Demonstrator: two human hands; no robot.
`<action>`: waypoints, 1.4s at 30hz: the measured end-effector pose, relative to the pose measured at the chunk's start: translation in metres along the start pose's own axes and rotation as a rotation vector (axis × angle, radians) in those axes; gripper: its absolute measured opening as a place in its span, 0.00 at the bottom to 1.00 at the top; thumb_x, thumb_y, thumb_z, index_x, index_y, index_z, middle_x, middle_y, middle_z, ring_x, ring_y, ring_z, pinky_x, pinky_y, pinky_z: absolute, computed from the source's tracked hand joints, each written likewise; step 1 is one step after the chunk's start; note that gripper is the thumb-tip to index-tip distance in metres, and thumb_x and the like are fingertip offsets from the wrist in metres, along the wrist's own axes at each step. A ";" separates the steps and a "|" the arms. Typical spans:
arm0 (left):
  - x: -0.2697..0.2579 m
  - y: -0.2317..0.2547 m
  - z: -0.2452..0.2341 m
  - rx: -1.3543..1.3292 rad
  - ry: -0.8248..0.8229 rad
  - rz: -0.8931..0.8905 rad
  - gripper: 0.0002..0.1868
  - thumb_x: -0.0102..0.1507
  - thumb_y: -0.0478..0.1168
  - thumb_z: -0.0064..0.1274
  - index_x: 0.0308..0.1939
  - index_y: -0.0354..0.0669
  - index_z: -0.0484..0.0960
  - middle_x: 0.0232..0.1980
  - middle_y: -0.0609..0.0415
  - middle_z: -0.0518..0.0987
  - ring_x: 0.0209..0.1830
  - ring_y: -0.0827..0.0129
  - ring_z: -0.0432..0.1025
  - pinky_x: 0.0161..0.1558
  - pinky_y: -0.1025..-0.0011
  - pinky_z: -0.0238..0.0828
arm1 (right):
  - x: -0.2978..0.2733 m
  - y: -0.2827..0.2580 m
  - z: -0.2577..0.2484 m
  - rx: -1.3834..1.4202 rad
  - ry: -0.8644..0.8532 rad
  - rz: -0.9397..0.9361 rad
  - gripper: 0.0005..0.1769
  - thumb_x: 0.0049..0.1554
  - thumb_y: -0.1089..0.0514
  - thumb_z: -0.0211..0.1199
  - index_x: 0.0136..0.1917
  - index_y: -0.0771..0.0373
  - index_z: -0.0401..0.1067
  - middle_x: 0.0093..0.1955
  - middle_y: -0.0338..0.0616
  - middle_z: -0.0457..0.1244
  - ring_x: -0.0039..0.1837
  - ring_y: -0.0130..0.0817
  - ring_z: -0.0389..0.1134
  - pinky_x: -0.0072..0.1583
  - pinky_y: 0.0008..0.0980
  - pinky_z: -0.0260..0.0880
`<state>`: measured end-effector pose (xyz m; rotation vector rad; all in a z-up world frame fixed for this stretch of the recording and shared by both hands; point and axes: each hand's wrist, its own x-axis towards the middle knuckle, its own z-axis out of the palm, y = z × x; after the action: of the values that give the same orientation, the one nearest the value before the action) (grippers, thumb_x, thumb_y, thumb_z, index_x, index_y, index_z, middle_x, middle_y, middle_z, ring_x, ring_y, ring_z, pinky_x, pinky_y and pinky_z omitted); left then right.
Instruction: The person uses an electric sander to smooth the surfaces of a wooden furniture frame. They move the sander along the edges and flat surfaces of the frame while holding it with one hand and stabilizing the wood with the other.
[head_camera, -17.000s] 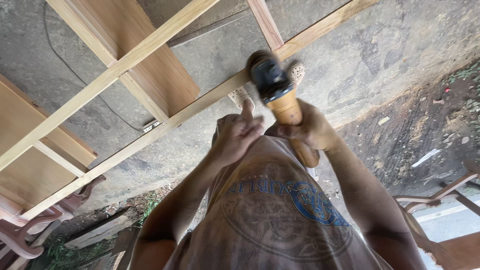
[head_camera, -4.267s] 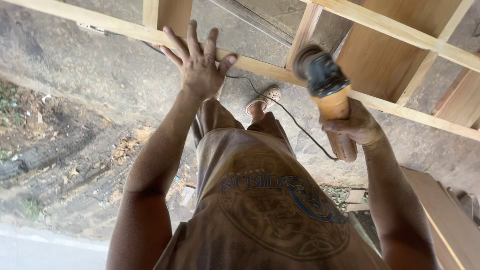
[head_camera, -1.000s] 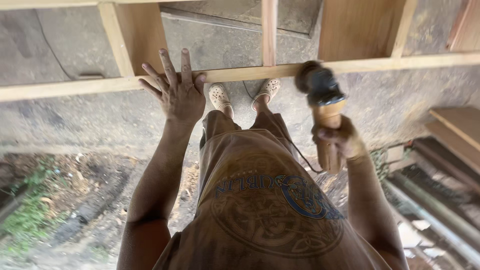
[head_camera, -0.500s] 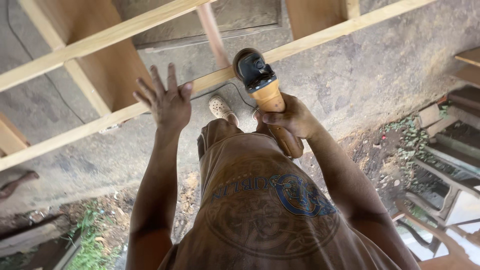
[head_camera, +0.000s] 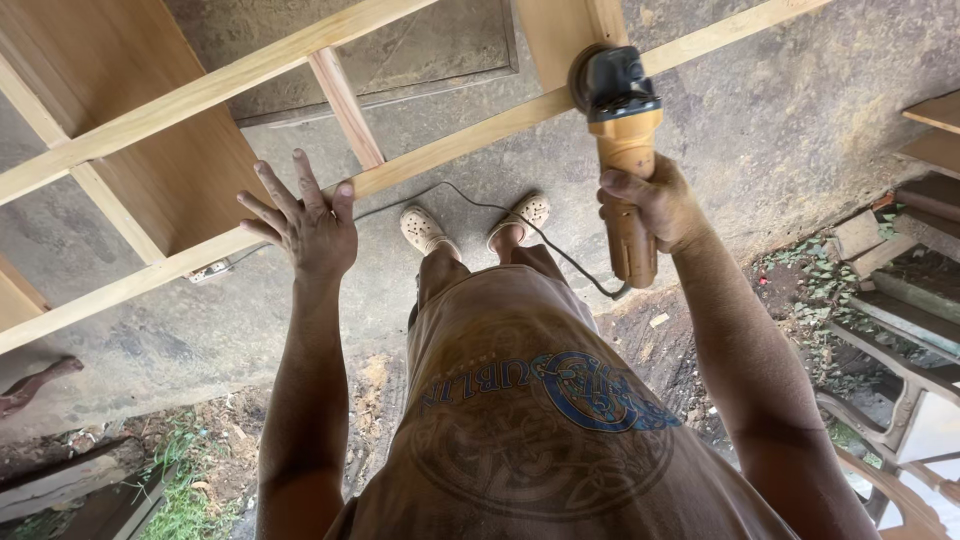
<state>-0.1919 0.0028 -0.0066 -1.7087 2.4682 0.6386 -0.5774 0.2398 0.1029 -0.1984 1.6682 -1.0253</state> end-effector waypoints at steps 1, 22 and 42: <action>0.001 0.004 0.003 -0.009 -0.001 -0.004 0.45 0.70 0.76 0.24 0.85 0.62 0.48 0.85 0.31 0.32 0.78 0.15 0.20 0.64 0.13 0.14 | 0.000 0.000 -0.010 0.005 0.005 0.002 0.24 0.51 0.51 0.70 0.56 0.62 0.66 0.42 0.44 0.65 0.44 0.36 0.70 0.50 0.39 0.78; -0.052 0.091 0.004 -0.990 0.282 0.476 0.25 0.79 0.58 0.50 0.74 0.53 0.65 0.76 0.46 0.65 0.83 0.51 0.57 0.76 0.48 0.61 | -0.011 0.050 0.011 0.230 -0.280 -0.193 0.20 0.51 0.61 0.70 0.55 0.66 0.68 0.40 0.47 0.67 0.44 0.38 0.70 0.49 0.39 0.75; -0.144 -0.010 -0.050 -1.663 -0.420 -0.449 0.41 0.71 0.65 0.34 0.62 0.22 0.71 0.52 0.40 0.79 0.51 0.60 0.77 0.56 0.64 0.78 | -0.003 0.014 0.306 -0.742 -0.706 -0.142 0.45 0.41 0.47 0.79 0.65 0.65 0.64 0.55 0.50 0.69 0.55 0.40 0.73 0.60 0.38 0.74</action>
<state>-0.1198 0.1077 0.0779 -1.7899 0.8678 2.9169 -0.3098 0.0911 0.0922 -1.0485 1.3008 -0.3079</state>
